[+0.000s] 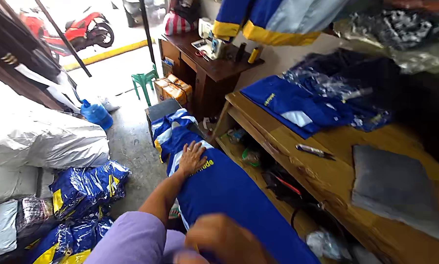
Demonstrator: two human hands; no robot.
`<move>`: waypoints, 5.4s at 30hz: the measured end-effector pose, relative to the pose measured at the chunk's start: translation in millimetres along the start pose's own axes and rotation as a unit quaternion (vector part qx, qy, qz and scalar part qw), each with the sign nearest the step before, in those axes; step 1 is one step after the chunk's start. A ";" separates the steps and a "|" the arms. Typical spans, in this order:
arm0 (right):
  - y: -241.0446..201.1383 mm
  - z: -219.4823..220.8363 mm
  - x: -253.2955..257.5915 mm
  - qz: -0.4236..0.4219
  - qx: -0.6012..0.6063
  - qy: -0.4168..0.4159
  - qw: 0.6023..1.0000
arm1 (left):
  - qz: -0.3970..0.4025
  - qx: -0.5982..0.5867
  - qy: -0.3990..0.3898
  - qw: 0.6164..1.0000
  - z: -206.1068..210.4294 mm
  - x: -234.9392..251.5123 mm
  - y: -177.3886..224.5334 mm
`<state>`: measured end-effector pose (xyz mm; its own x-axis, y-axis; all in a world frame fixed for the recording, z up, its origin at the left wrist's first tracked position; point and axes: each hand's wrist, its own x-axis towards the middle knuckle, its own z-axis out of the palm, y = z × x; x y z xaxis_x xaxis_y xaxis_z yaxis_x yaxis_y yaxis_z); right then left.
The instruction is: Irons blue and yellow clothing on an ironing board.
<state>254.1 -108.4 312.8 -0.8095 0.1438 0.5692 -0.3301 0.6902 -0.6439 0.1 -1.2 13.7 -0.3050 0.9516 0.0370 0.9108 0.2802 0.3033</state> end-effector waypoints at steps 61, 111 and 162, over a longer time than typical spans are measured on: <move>-6.4 -28.0 -389.2 0.714 -0.484 0.188 0.470 | 0.139 0.055 -0.067 0.986 -4.5 78.1 -94.7; 258.1 43.9 5.6 0.499 -0.240 -0.205 0.807 | -0.075 -0.145 -0.149 0.975 -51.1 14.3 -111.1; 190.5 82.3 -52.1 0.444 -0.270 -0.222 0.825 | -0.161 -0.227 -0.169 0.946 -45.8 -21.4 -111.4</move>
<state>193.5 -42.8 118.3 -0.7535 0.5716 -0.3249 0.6561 0.6850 -0.3166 -107.6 -58.6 22.7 -0.3695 0.8340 -0.4098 0.5493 0.5517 0.6276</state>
